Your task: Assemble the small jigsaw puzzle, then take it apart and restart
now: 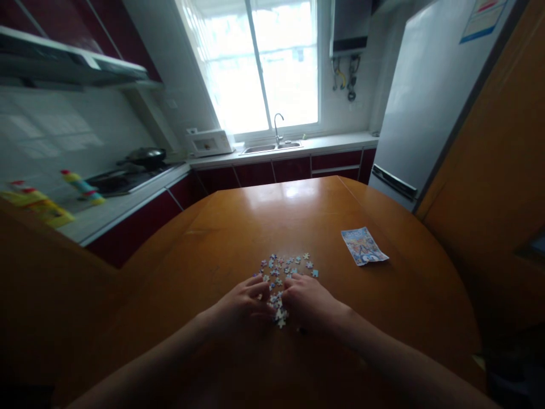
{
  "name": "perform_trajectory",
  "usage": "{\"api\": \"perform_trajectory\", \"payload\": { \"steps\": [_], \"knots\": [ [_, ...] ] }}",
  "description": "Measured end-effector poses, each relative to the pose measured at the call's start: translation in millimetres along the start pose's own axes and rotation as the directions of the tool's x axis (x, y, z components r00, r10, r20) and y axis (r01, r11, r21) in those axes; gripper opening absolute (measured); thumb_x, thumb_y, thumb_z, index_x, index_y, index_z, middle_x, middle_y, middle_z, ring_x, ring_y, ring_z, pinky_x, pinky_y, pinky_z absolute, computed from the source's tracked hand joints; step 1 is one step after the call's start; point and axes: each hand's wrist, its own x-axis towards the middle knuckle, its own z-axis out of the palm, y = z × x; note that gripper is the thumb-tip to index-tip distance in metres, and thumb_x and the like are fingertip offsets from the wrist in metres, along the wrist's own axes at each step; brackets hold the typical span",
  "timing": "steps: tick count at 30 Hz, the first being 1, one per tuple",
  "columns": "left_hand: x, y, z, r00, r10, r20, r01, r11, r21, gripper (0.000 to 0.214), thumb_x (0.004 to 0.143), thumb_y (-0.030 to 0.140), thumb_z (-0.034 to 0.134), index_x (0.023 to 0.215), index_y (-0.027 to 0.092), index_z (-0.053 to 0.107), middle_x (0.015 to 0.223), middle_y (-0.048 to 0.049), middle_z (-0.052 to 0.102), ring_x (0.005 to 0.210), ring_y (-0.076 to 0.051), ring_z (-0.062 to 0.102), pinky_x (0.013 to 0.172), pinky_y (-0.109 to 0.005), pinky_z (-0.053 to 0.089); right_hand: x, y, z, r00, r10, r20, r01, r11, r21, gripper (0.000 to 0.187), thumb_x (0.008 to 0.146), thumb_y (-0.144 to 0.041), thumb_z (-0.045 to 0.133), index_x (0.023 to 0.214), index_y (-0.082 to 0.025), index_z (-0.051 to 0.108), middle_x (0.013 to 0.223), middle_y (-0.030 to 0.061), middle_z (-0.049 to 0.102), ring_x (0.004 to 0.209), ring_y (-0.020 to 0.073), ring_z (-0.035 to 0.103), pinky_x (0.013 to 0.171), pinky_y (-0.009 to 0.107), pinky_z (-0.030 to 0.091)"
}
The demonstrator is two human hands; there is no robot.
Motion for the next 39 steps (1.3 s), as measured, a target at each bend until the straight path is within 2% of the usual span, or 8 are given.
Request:
{"api": "perform_trajectory", "payload": {
  "steps": [7,12,17,22,26,30,35,39],
  "knots": [
    [-39.2,14.8,10.0,0.969,0.151,-0.196,-0.086,0.949,0.303,0.011,0.091,0.016,0.064,0.083,0.022,0.065,0.075,0.0001,0.057,0.071,-0.013,0.046,0.067,-0.029,0.036,-37.0,-18.2,30.4,0.979,-0.135,-0.151,0.098,0.969,-0.228,0.006,0.090,-0.016,0.063,0.085,-0.018,0.066,0.093,0.0058,0.066,0.086,0.0203,0.054,0.073,0.032,0.040],
    [-63.8,22.5,6.9,0.987,0.074,-0.144,-0.040,0.973,0.225,0.005,0.090,0.020,0.066,0.086,0.023,0.067,0.076,-0.0007,0.056,0.074,-0.014,0.049,0.068,-0.029,0.040,-57.0,-23.4,52.5,0.982,-0.115,-0.152,0.094,0.986,-0.138,0.018,0.090,-0.018,0.062,0.072,-0.019,0.061,0.085,0.0029,0.063,0.083,0.0182,0.053,0.075,0.032,0.041],
    [-48.2,21.5,10.1,0.967,-0.110,-0.229,0.150,0.975,0.166,0.014,0.090,0.026,0.069,0.103,0.027,0.072,0.086,-0.0040,0.059,0.082,-0.017,0.051,0.073,-0.028,0.045,-32.1,-24.0,38.4,0.977,0.076,-0.198,-0.086,0.995,-0.045,0.008,0.088,-0.015,0.063,0.084,-0.020,0.068,0.096,0.0043,0.064,0.091,0.0184,0.056,0.076,0.028,0.044],
    [-27.2,19.2,19.0,0.966,-0.206,-0.156,0.230,0.961,0.154,0.011,0.087,0.034,0.071,0.092,0.024,0.074,0.088,-0.0049,0.059,0.084,-0.018,0.052,0.072,-0.028,0.047,-5.0,-23.7,43.3,0.989,0.069,-0.133,-0.089,0.985,-0.146,0.005,0.086,-0.021,0.068,0.086,-0.017,0.071,0.097,0.0075,0.065,0.097,0.0233,0.056,0.084,0.033,0.046],
    [-28.6,19.8,22.1,0.952,-0.227,-0.204,0.256,0.958,0.128,0.013,0.093,0.025,0.062,0.085,0.024,0.073,0.084,-0.0041,0.059,0.082,-0.017,0.051,0.072,-0.027,0.045,-1.5,-22.1,49.0,0.993,0.018,-0.114,-0.043,0.975,-0.217,0.009,0.088,-0.019,0.065,0.080,-0.017,0.069,0.091,0.0075,0.065,0.093,0.0227,0.056,0.082,0.033,0.045],
    [-40.5,23.8,11.2,0.863,-0.389,-0.321,0.420,0.907,0.028,0.019,0.095,0.024,0.058,0.081,0.021,0.070,0.082,-0.0041,0.057,0.081,-0.017,0.052,0.072,-0.027,0.046,-9.3,-33.6,43.2,0.980,0.023,-0.197,-0.057,0.984,-0.170,0.013,0.092,-0.017,0.058,0.083,-0.017,0.067,0.091,0.0069,0.064,0.091,0.0216,0.055,0.079,0.032,0.044],
    [-58.7,26.3,0.3,0.767,-0.617,-0.177,0.614,0.786,-0.081,0.022,0.089,0.025,0.062,0.068,0.018,0.062,0.085,-0.0035,0.057,0.084,-0.018,0.056,0.074,-0.029,0.049,-16.3,-54.3,51.2,0.996,0.006,-0.088,-0.006,1.000,-0.002,0.017,0.089,-0.020,0.058,0.072,-0.018,0.063,0.085,0.0045,0.062,0.086,0.0188,0.053,0.079,0.029,0.044],
    [-63.0,24.0,3.0,0.706,-0.665,-0.243,0.682,0.731,-0.018,0.010,0.081,0.022,0.070,0.078,0.018,0.062,0.090,-0.0034,0.057,0.089,-0.021,0.056,0.078,-0.033,0.048,-14.5,-49.7,50.6,0.984,0.117,-0.137,-0.113,0.993,0.036,0.006,0.084,-0.014,0.062,0.081,-0.017,0.066,0.092,0.0056,0.063,0.092,0.0197,0.053,0.082,0.029,0.045]
  ]
}}
